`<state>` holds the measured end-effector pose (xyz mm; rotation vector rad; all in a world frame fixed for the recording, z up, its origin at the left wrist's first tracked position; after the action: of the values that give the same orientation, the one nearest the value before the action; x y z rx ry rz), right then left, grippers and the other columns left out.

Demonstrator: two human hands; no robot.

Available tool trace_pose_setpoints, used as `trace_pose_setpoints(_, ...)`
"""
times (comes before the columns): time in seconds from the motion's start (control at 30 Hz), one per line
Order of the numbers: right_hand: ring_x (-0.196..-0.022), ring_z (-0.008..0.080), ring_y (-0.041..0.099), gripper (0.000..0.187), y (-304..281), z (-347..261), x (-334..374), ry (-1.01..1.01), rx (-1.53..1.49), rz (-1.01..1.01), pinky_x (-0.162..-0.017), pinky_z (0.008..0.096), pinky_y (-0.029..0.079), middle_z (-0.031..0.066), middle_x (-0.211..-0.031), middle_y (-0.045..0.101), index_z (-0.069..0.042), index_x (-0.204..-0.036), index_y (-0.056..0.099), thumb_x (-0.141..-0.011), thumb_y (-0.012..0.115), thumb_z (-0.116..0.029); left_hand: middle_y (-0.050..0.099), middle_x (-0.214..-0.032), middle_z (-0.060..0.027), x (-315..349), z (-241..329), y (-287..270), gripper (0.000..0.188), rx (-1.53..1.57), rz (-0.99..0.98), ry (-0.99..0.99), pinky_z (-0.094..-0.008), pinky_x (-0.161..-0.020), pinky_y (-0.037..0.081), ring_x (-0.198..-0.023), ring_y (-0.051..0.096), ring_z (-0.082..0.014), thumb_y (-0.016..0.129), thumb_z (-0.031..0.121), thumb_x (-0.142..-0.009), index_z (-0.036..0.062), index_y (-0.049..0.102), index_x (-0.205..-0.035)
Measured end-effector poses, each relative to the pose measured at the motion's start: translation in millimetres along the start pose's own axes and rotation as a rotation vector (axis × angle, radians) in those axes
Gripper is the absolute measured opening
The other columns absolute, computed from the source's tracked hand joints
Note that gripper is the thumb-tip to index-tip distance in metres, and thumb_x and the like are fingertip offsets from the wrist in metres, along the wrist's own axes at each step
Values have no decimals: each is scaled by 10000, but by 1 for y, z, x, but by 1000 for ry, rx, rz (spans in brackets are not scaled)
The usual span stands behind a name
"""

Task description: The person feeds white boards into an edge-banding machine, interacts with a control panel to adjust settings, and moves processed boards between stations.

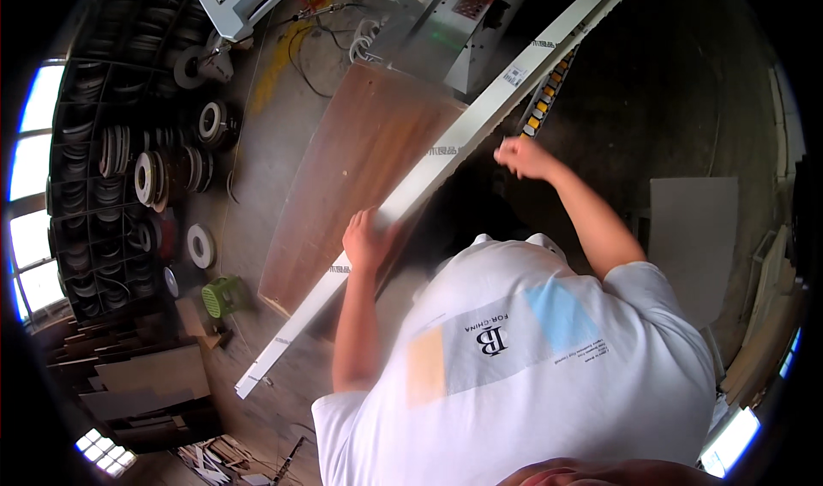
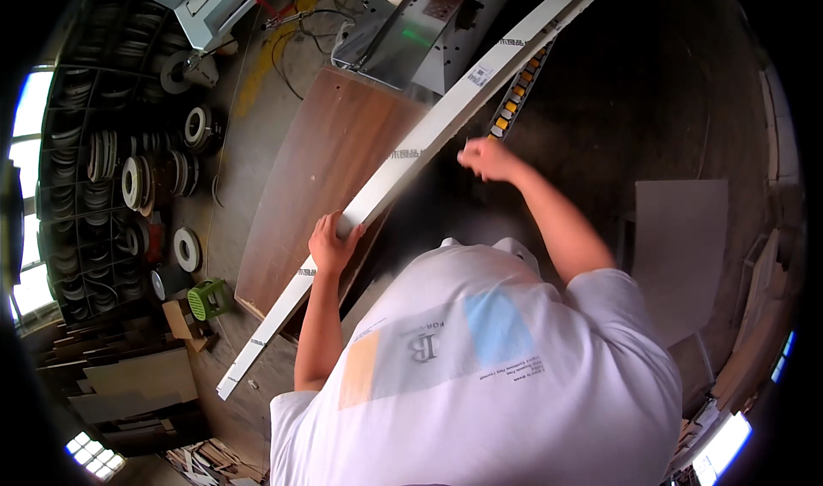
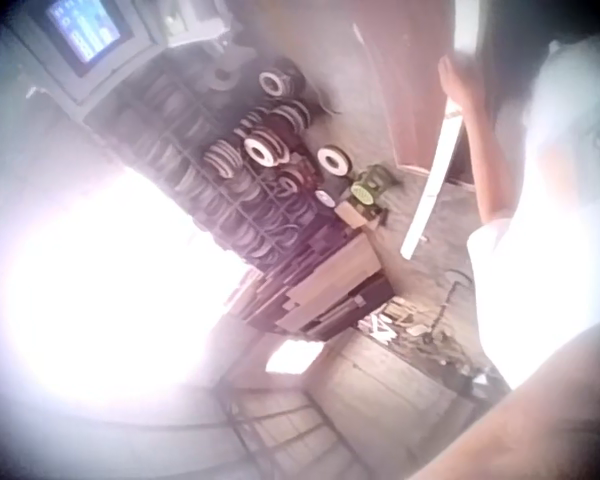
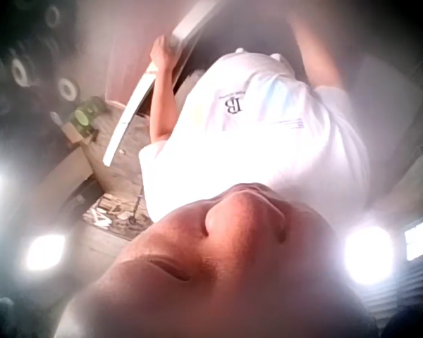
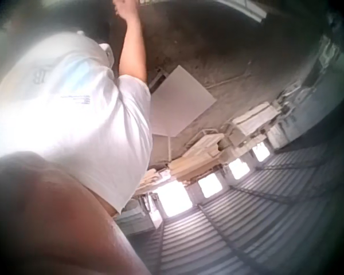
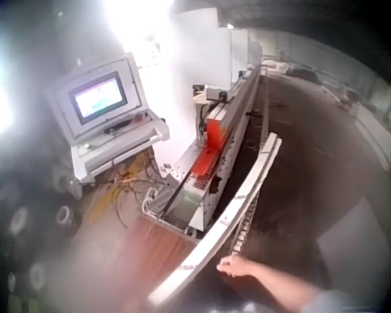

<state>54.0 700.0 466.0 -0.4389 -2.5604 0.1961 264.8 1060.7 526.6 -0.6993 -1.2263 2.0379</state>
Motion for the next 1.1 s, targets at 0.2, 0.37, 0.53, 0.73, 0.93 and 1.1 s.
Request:
trace_pose_setpoints(0.2, -507, 93, 554, 451, -29, 11, -10, 90, -234, 461, -504, 255, 453, 20, -664, 601, -46, -894, 661, -1044, 576, -463, 708, -1151, -106, 2, -6, 3, 510, -10, -83, -42, -425, -901, 543, -1083, 668, -310, 823, 386, -814, 82, 661, -1191)
trace_pose_setpoints(0.37, -526, 131, 588, 418, -55, -13, -35, 109, -176, 611, -516, 289, 470, 30, -660, 608, -51, -883, 653, -1027, 576, -436, 710, -1151, -100, 2, -7, 2, 501, -13, -99, -86, -427, -914, 539, -1095, 667, -305, 816, 403, -820, 80, 673, -1175)
trace_pose_setpoints(0.53, -536, 130, 573, 333, -25, 4, -23, -9, 20, 358, -509, 318, 475, 14, -650, 596, -78, -839, 652, -1001, 604, -365, 706, -1056, -123, 1, -2, -3, 486, 8, -10, -34, -430, -848, 547, -1003, 672, -342, 844, 392, -798, 64, 677, -1116)
trace_pose_setpoints(0.73, -517, 103, 551, 408, 28, 8, 25, 135, 111, -27, -508, 281, 477, 25, -653, 619, -22, -884, 696, -1011, 633, -404, 706, -1073, -129, 1, 0, -5, 505, 9, -23, -32, -431, -871, 544, -1027, 668, -344, 832, 417, -807, 60, 672, -1126)
trace_pose_setpoints(0.93, -516, 101, 532, 453, -24, -18, -22, 146, -163, 472, -494, 256, 429, 15, -666, 580, -44, -881, 633, -1047, 570, -460, 706, -1061, -127, 2, -2, -6, 510, 5, -17, -30, -431, -855, 544, -1012, 671, -339, 836, 420, -804, 58, 672, -1124)
trace_pose_setpoints(1.1, -556, 87, 542, 355, -21, -1, -32, 47, -145, 425, -502, 263, 445, 3, -675, 584, -65, -856, 636, -1034, 587, -368, 706, -1046, -120, 0, 0, -5, 510, 13, -11, -16, -428, -843, 545, -995, 673, -336, 840, 419, -800, 59, 673, -1121)
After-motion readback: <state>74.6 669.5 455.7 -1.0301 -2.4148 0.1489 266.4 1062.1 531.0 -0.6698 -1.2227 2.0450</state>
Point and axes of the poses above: each hand's wrist, its own x-axis away from the middle knuckle, its own y-axis out of the palm, z = x × y, the point moved 4 cm from there along -x, towards the middle knuckle
